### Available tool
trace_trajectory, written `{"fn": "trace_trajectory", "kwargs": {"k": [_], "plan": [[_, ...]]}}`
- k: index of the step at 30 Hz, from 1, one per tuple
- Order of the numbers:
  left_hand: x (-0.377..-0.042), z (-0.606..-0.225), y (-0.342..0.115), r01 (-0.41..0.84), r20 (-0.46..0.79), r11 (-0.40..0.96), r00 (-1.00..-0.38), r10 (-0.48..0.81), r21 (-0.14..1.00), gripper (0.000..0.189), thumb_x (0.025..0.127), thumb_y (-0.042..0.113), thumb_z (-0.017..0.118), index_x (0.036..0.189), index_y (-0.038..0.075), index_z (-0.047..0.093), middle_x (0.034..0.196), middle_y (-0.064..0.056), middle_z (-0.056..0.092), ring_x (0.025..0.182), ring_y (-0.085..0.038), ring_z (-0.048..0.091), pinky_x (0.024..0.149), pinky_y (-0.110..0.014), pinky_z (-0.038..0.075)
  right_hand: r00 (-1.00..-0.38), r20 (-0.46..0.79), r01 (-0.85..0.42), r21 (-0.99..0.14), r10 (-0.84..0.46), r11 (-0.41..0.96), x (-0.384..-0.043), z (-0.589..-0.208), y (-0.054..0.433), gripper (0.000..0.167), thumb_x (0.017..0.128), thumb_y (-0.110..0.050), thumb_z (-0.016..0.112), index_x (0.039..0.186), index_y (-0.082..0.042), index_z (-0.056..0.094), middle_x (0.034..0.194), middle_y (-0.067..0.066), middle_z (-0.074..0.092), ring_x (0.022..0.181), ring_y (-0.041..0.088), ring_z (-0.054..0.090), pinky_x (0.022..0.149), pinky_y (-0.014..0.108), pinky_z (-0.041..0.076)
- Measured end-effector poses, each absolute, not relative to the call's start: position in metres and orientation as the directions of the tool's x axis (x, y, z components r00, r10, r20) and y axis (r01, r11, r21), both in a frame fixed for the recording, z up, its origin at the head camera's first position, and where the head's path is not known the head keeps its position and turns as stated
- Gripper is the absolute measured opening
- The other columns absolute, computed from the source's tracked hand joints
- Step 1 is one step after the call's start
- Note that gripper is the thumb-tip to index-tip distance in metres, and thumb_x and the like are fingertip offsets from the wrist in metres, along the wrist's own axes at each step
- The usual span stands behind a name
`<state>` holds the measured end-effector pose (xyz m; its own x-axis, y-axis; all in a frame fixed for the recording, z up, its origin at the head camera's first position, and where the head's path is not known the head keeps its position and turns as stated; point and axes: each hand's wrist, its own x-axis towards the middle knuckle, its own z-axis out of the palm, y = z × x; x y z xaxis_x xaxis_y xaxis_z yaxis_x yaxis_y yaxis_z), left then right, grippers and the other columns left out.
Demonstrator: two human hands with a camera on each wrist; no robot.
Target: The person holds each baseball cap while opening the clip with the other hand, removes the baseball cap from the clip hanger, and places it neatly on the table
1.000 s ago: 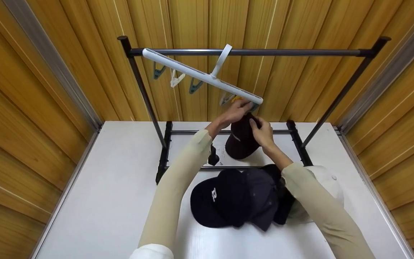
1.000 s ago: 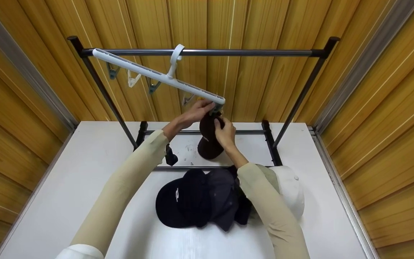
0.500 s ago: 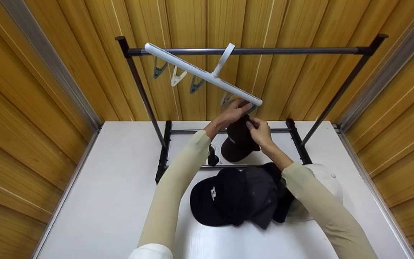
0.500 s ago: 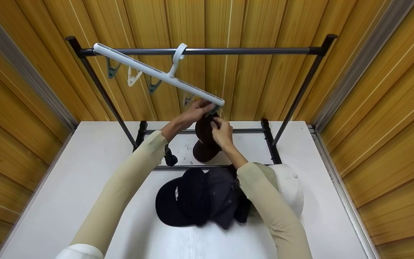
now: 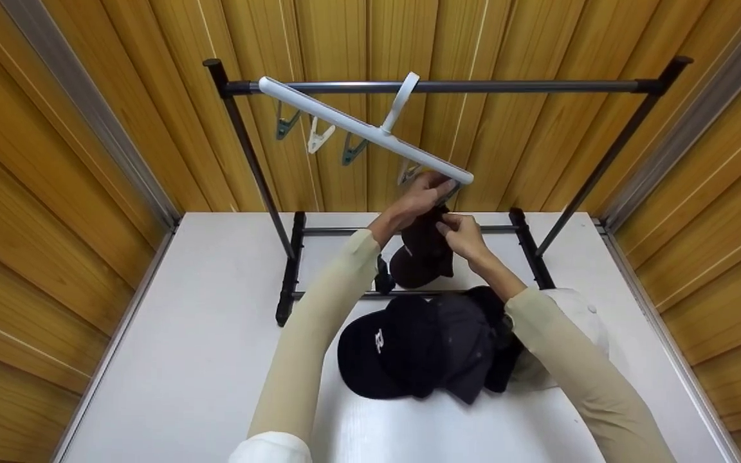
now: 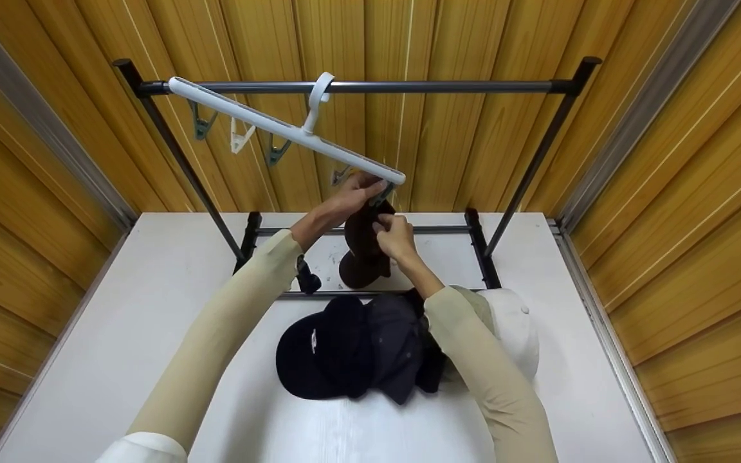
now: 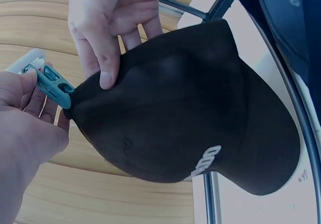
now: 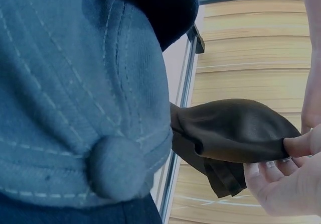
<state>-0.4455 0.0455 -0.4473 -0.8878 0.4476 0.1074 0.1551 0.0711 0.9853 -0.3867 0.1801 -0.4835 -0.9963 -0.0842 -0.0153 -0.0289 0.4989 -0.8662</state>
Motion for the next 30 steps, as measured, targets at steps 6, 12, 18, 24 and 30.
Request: {"fn": "trace_trajectory", "kwargs": {"k": [6, 12, 18, 24, 30], "plan": [[-0.446, -0.443, 0.048, 0.164, 0.109, 0.081, -0.882, 0.457, 0.983, 0.044, 0.109, 0.023, 0.049, 0.149, 0.004, 0.051, 0.153, -0.012, 0.053, 0.143, -0.021, 0.048, 0.119, -0.030, 0.036, -0.989, -0.031, -0.047, -0.859, -0.142, 0.510, -0.386, -0.484, 0.180, 0.038, 0.103, -0.010, 0.052, 0.134, 0.009, 0.061, 0.127, 0.026, 0.067, 0.102, 0.019, 0.062, 0.087, 0.024, 0.050], [-0.448, -0.437, 0.047, 0.197, 0.119, 0.106, -0.858, 0.500, 0.975, 0.049, 0.112, 0.025, 0.038, 0.159, 0.009, 0.037, 0.163, -0.008, 0.040, 0.152, -0.019, 0.036, 0.125, -0.032, 0.029, -0.971, -0.124, 0.016, -0.888, -0.206, 0.459, -0.385, -0.485, 0.182, 0.047, 0.106, -0.012, 0.049, 0.149, 0.005, 0.047, 0.137, 0.027, 0.060, 0.109, 0.022, 0.065, 0.078, 0.022, 0.059], [-0.444, -0.434, 0.030, 0.231, 0.108, 0.182, -0.851, 0.514, 0.956, 0.053, 0.112, 0.026, 0.039, 0.159, 0.004, 0.032, 0.165, -0.013, 0.037, 0.153, -0.023, 0.035, 0.124, -0.033, 0.032, -0.965, -0.137, 0.030, -0.905, -0.224, 0.425, -0.383, -0.487, 0.187, 0.050, 0.107, -0.011, 0.048, 0.152, 0.008, 0.040, 0.144, 0.031, 0.055, 0.119, 0.030, 0.065, 0.084, 0.026, 0.061], [-0.431, -0.432, -0.004, 0.230, 0.065, 0.299, -0.878, 0.474, 0.926, 0.057, 0.111, 0.030, 0.043, 0.161, 0.005, 0.029, 0.165, -0.014, 0.036, 0.153, -0.027, 0.036, 0.124, -0.038, 0.033, -0.969, -0.133, 0.039, -0.915, -0.210, 0.401, -0.379, -0.487, 0.189, 0.051, 0.106, -0.011, 0.049, 0.151, 0.010, 0.039, 0.145, 0.032, 0.053, 0.122, 0.033, 0.065, 0.089, 0.028, 0.060], [-0.419, -0.438, -0.045, 0.251, 0.079, 0.372, -0.904, 0.421, 0.893, 0.058, 0.110, 0.031, 0.046, 0.162, 0.009, 0.029, 0.166, -0.014, 0.034, 0.156, -0.026, 0.029, 0.126, -0.040, 0.027, -0.983, -0.125, 0.076, -0.946, -0.136, 0.316, -0.378, -0.482, 0.184, 0.052, 0.109, -0.016, 0.046, 0.152, 0.010, 0.036, 0.152, 0.028, 0.047, 0.137, 0.035, 0.053, 0.095, 0.025, 0.055]]}}
